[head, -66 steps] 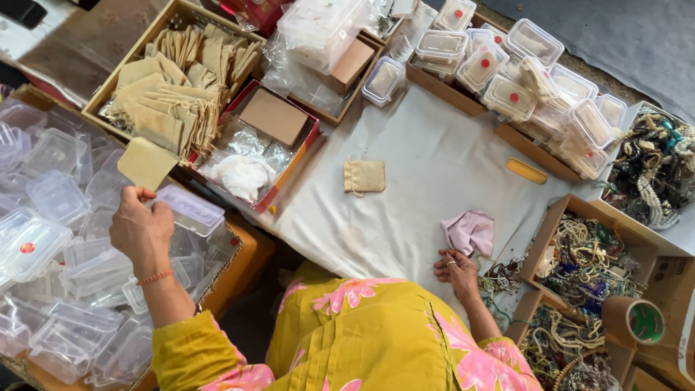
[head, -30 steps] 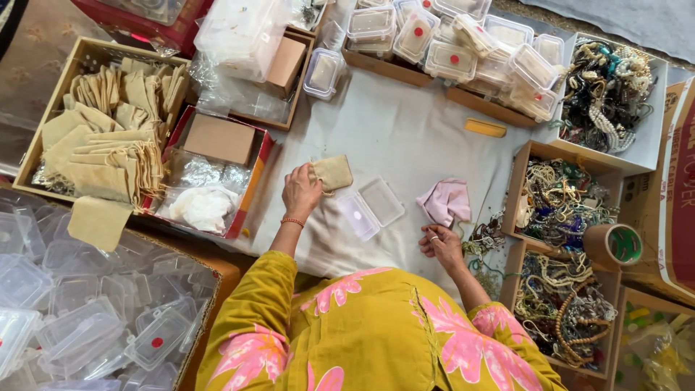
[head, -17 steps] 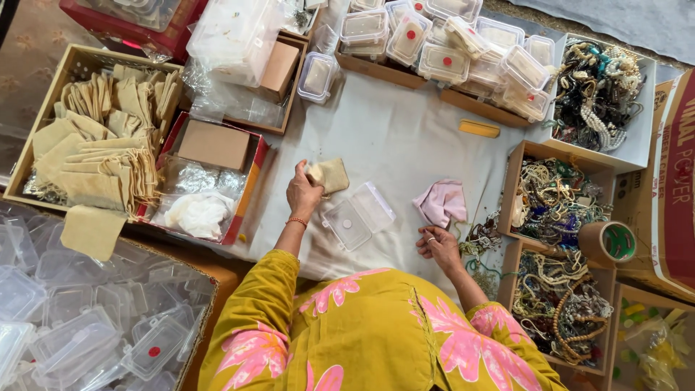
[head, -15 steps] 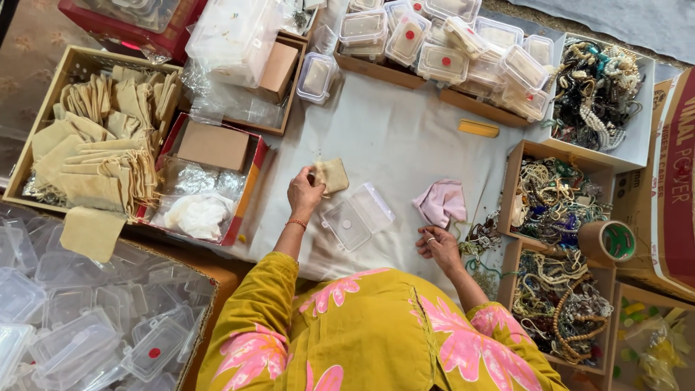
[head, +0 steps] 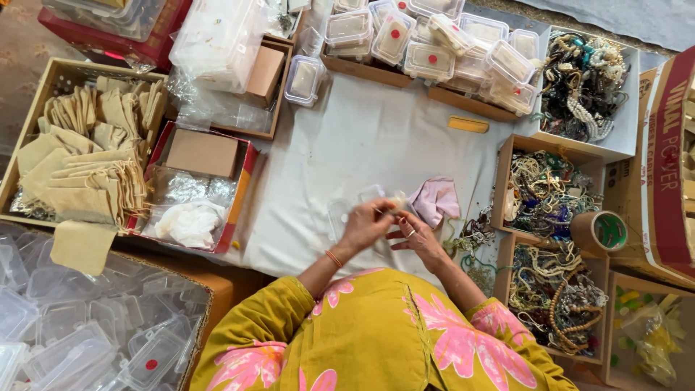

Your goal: Packaging various jewelry items into small plastic containers and cloth pouches.

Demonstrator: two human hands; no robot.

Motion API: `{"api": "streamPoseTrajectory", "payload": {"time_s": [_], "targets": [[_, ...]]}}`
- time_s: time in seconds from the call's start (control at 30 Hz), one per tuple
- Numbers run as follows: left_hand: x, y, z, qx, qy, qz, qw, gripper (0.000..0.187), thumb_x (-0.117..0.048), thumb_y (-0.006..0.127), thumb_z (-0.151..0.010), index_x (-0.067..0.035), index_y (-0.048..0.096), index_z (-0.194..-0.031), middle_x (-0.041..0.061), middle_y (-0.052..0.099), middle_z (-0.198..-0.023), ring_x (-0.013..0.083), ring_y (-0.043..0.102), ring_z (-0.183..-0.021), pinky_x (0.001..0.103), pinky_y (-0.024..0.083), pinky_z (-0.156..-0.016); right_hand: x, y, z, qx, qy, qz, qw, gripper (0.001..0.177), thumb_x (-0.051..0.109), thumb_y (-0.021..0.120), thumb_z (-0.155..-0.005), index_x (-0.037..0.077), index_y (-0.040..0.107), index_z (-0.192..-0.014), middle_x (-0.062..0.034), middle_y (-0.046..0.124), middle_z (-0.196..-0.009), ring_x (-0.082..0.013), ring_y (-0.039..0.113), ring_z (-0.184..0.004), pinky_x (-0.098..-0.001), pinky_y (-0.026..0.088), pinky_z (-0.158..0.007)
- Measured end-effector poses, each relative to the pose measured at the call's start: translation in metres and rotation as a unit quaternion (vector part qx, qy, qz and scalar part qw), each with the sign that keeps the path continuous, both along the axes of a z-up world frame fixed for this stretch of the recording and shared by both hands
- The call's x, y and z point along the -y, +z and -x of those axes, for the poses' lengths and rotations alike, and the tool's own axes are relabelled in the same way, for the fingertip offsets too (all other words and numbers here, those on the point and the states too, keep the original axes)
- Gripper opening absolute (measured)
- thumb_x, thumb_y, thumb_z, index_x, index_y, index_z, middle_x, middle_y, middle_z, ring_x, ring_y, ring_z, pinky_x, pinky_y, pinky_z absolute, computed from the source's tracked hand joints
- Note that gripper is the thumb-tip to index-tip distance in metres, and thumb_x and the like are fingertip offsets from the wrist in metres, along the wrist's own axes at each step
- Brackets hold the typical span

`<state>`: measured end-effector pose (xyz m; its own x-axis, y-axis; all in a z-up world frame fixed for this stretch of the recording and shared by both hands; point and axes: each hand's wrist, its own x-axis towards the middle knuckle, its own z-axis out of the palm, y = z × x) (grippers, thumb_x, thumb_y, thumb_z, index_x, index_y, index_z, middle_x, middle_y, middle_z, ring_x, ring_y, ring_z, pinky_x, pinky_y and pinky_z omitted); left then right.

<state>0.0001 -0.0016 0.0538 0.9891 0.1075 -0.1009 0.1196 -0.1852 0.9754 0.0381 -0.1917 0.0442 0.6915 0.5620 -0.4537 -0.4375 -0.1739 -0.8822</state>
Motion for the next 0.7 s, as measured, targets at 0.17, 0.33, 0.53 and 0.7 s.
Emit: {"api": "streamPoseTrajectory", "payload": {"time_s": [0.17,0.33,0.53,0.7], "targets": [[0.005,0.000,0.010,0.031,-0.164,-0.003,0.986,0.031,-0.015,0.066,-0.091,-0.009,0.068,-0.121,0.010,0.075,-0.102,0.0177,0.072,-0.090,0.033,0.058,-0.081,0.018,-0.045,0.002,-0.040,-0.024,-0.040,0.998,0.046,0.041,0.061,-0.099,0.009,0.062,-0.131,-0.0035,0.072,-0.113,-0.0139,0.073,-0.097,-0.0317,0.063,-0.079],[-0.014,-0.025,0.018,-0.054,-0.162,0.004,0.985,0.039,-0.028,0.063,-0.090,-0.017,0.063,-0.127,0.007,0.075,-0.106,0.0213,0.076,-0.092,0.033,0.060,-0.081,0.028,-0.065,0.000,-0.042,-0.035,-0.035,0.998,0.034,0.026,0.063,-0.099,0.008,0.065,-0.128,-0.0033,0.075,-0.111,-0.0146,0.074,-0.094,-0.0304,0.062,-0.074],[-0.018,-0.086,0.053,-0.223,-0.246,-0.200,0.922,0.044,-0.053,0.059,-0.090,-0.021,0.077,-0.114,0.008,0.079,-0.100,0.0235,0.074,-0.091,0.040,0.057,-0.082,0.034,-0.068,-0.005,-0.046,-0.097,0.018,0.994,0.029,0.021,0.058,-0.102,0.008,0.067,-0.126,-0.0049,0.075,-0.107,-0.0161,0.074,-0.088,-0.0321,0.062,-0.071],[-0.026,-0.155,0.046,-0.308,-0.062,-0.168,0.935,0.059,-0.061,0.062,-0.098,-0.006,0.080,-0.108,0.010,0.080,-0.094,0.0235,0.075,-0.089,0.039,0.057,-0.084,0.032,-0.068,-0.004,-0.040,-0.089,0.054,0.994,0.028,0.022,0.057,-0.102,0.009,0.067,-0.125,-0.0043,0.076,-0.106,-0.0158,0.074,-0.089,-0.0310,0.060,-0.071]]}}
